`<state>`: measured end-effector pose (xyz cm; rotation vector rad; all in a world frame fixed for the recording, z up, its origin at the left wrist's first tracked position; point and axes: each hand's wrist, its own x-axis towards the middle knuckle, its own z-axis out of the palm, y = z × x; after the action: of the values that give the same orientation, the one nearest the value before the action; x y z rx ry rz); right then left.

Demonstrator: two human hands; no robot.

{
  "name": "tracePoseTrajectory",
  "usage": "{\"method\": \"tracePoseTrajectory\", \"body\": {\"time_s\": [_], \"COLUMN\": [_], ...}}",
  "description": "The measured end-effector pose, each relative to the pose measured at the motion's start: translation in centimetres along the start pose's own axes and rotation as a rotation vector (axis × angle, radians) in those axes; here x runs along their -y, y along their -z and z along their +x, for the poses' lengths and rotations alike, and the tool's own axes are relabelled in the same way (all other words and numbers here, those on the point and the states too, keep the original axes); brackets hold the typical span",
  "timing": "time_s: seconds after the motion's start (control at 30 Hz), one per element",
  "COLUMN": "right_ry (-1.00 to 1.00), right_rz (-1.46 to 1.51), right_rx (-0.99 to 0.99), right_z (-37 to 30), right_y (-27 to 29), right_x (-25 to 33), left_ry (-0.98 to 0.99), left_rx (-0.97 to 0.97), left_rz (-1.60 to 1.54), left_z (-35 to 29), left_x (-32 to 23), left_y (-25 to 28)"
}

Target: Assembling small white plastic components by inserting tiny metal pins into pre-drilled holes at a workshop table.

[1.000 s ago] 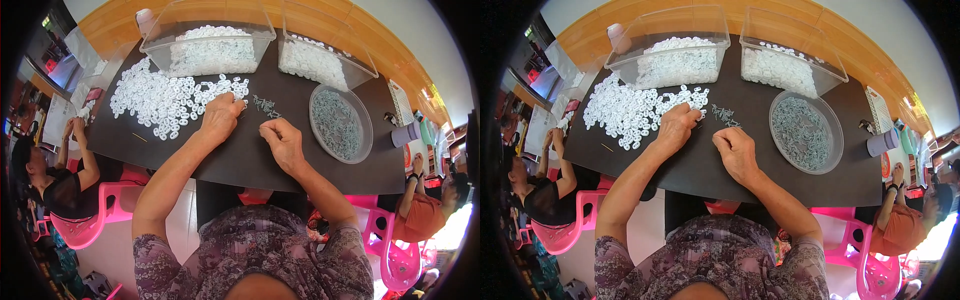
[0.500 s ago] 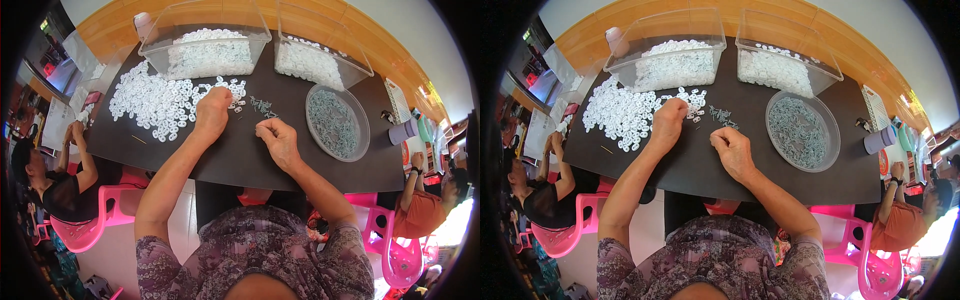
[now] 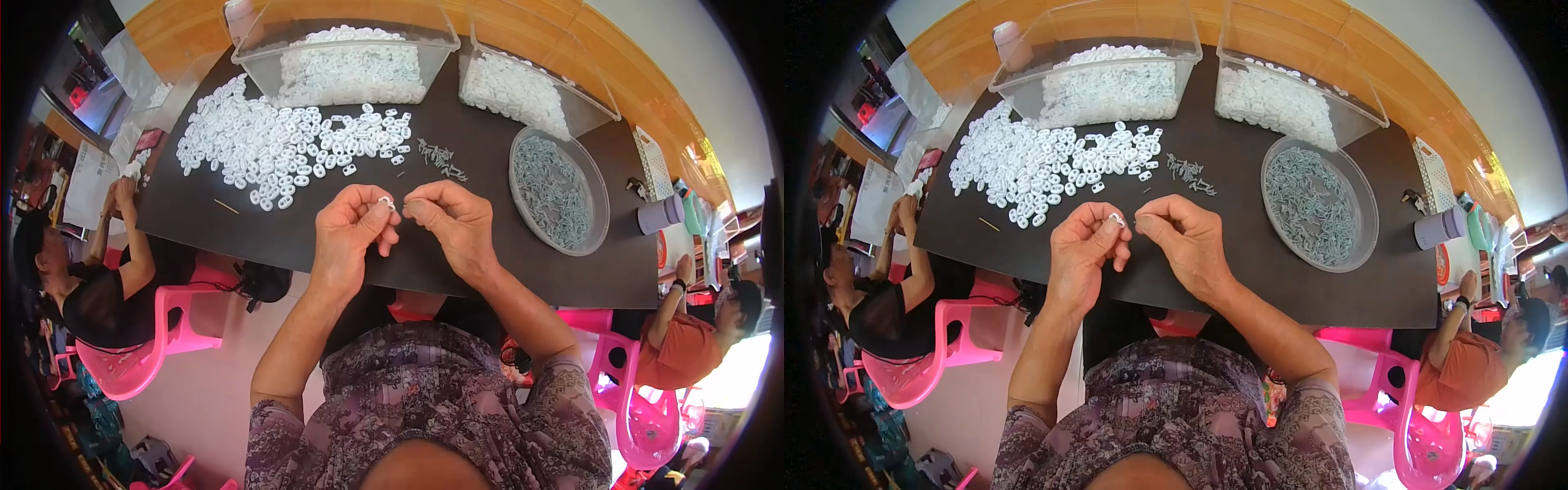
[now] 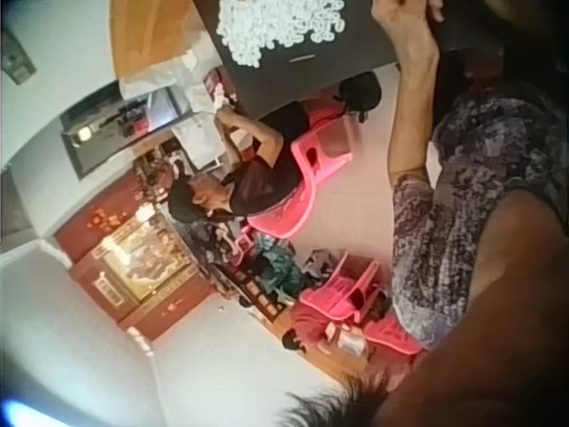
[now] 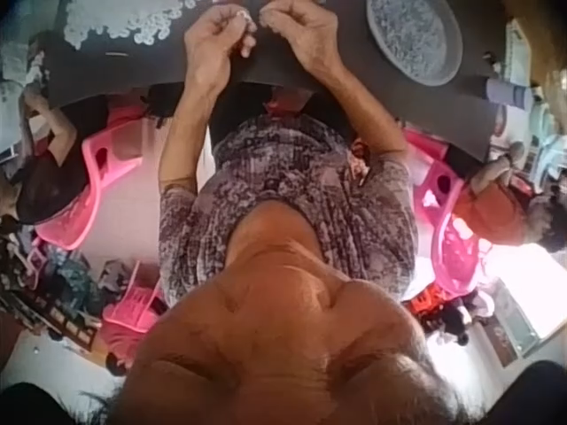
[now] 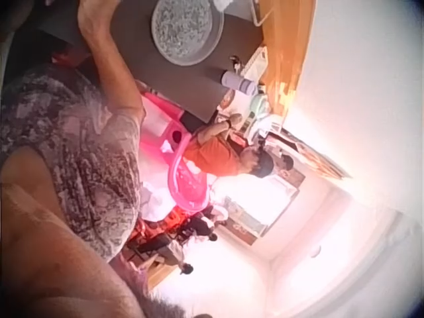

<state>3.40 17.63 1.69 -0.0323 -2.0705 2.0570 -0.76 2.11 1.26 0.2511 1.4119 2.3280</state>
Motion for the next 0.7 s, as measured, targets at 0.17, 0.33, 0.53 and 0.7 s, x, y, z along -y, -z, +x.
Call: {"method": "tracePoseTrajectory", "body": {"time_s": [0.17,0.33,0.53,0.7], "right_ry": [0.103,0.076,0.022,0.015], "right_rz": [0.052,0.147,0.118,0.092], "right_rx": [-0.001,0.039,0.034,0.032], "right_z": [-0.7,-1.1,-1.3,-1.3], "right_y": [-1.2,-2.1,-2.6,-3.0], "right_x": [0.1,0.6,0.4,0.4], "left_ry": [-0.049,-0.082,-0.094,-0.112], "left_rx": [-0.033,-0.071,-0.086,-0.109], "left_rz": [-0.026,-0.046,-0.066,-0.033], "left_z": [-1.4,-1.9,-2.2,-2.4], "left_x": [0.2,0.4,0.8,0.9], "left_y": [-0.4,-0.3,0.1,0.1]}}
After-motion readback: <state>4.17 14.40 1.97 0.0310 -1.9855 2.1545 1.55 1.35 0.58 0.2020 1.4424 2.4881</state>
